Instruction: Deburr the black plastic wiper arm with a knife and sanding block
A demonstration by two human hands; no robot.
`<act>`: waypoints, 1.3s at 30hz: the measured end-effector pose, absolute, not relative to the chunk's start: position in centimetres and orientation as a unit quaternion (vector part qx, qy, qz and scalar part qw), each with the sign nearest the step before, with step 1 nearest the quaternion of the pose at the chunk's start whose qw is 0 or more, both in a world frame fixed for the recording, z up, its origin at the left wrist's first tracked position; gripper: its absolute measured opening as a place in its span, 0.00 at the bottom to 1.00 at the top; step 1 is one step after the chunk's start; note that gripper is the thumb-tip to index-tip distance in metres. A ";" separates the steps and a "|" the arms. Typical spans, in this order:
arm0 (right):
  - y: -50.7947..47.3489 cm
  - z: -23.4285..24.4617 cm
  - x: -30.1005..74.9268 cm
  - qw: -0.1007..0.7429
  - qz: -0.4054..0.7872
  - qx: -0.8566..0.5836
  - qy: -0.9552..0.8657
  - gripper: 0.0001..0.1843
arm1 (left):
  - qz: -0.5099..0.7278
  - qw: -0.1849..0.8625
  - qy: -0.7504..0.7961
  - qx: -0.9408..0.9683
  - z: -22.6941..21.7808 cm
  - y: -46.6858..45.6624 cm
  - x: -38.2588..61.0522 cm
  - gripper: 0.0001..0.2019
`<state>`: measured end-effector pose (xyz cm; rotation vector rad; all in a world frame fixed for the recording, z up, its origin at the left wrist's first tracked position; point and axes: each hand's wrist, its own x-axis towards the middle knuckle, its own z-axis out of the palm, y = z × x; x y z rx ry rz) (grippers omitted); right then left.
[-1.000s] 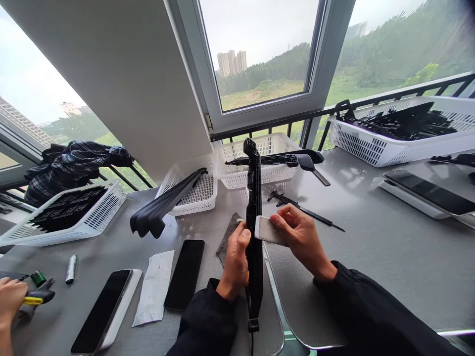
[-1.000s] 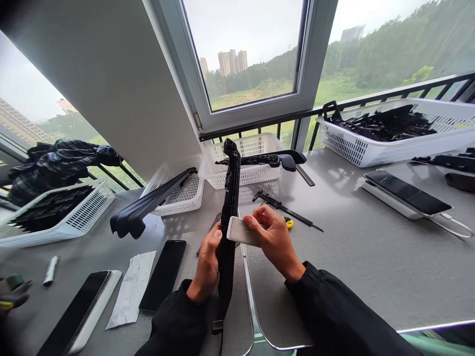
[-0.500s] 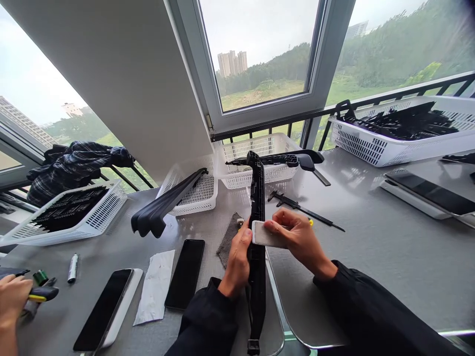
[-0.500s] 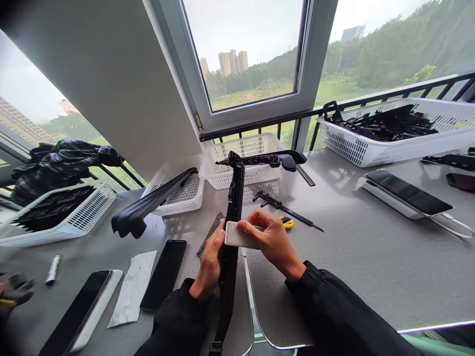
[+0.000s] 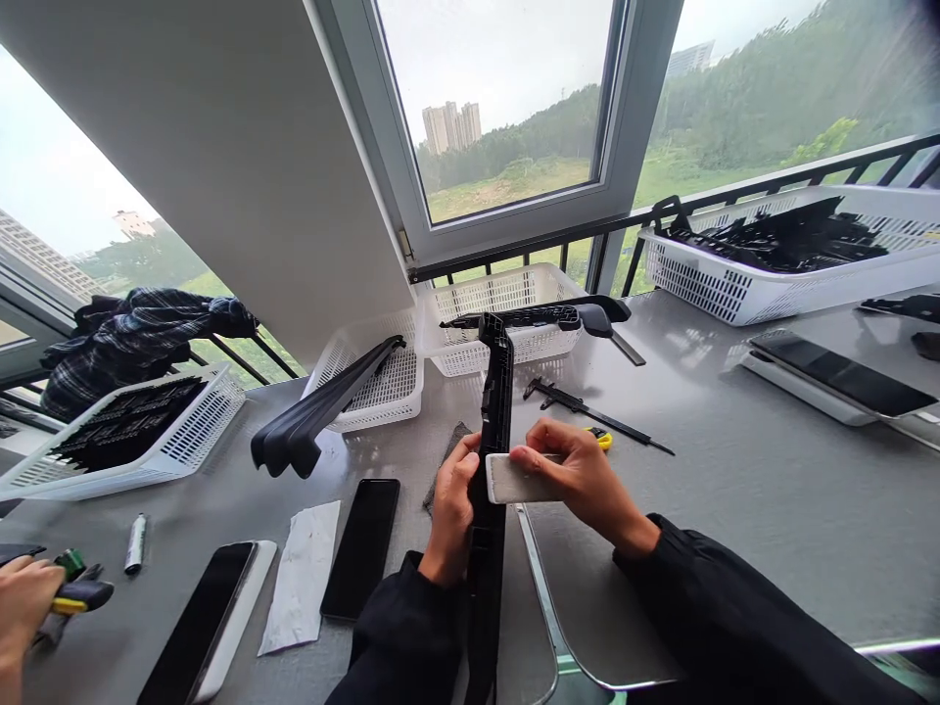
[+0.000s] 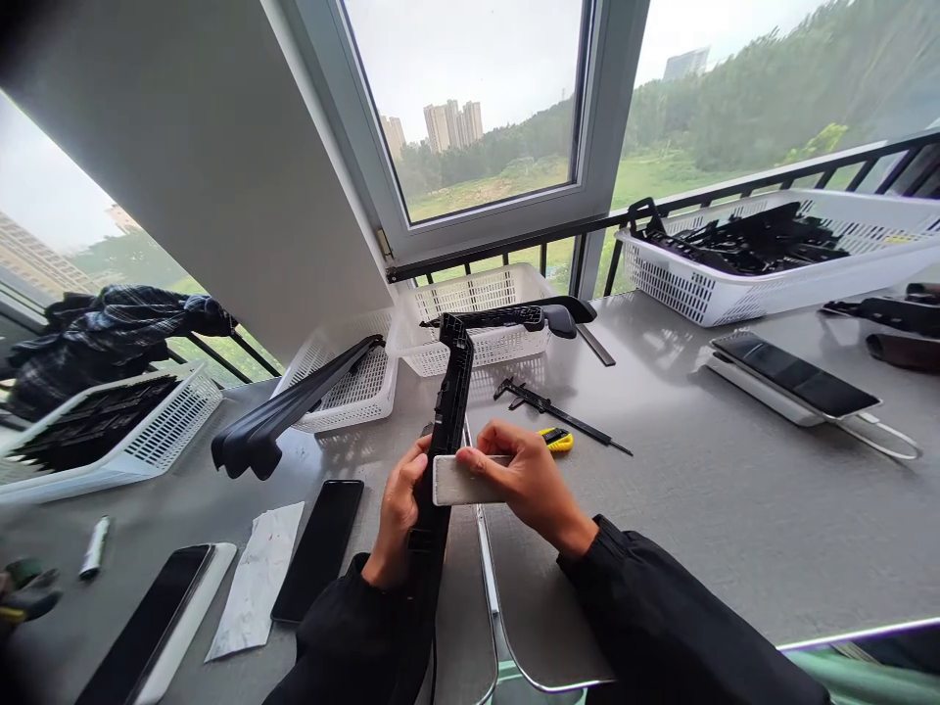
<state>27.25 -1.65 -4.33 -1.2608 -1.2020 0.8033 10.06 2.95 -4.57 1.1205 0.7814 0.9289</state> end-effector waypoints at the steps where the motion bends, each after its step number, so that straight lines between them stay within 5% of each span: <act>1: -1.6 -4.3 27.5 0.581 0.339 -0.543 -0.503 0.33 | 0.408 0.685 0.347 0.494 -4.5 2.9 10.1 0.23; 16: -1.3 -4.5 28.3 0.604 0.332 -0.565 -0.455 0.32 | 0.439 0.663 0.363 0.485 -4.9 2.9 10.1 0.28; 24: -1.4 -4.8 27.1 0.555 0.398 -0.538 -0.494 0.32 | 0.460 0.708 0.330 0.421 -4.8 2.9 10.1 0.16; 33: -0.9 -5.3 28.1 0.593 0.341 -0.563 -0.464 0.34 | 0.441 0.721 0.301 0.441 -4.7 2.7 10.3 0.19; 39: -1.1 -5.7 27.0 0.530 0.449 -0.511 -0.507 0.32 | 0.462 0.689 0.353 0.432 -4.5 2.9 10.2 0.17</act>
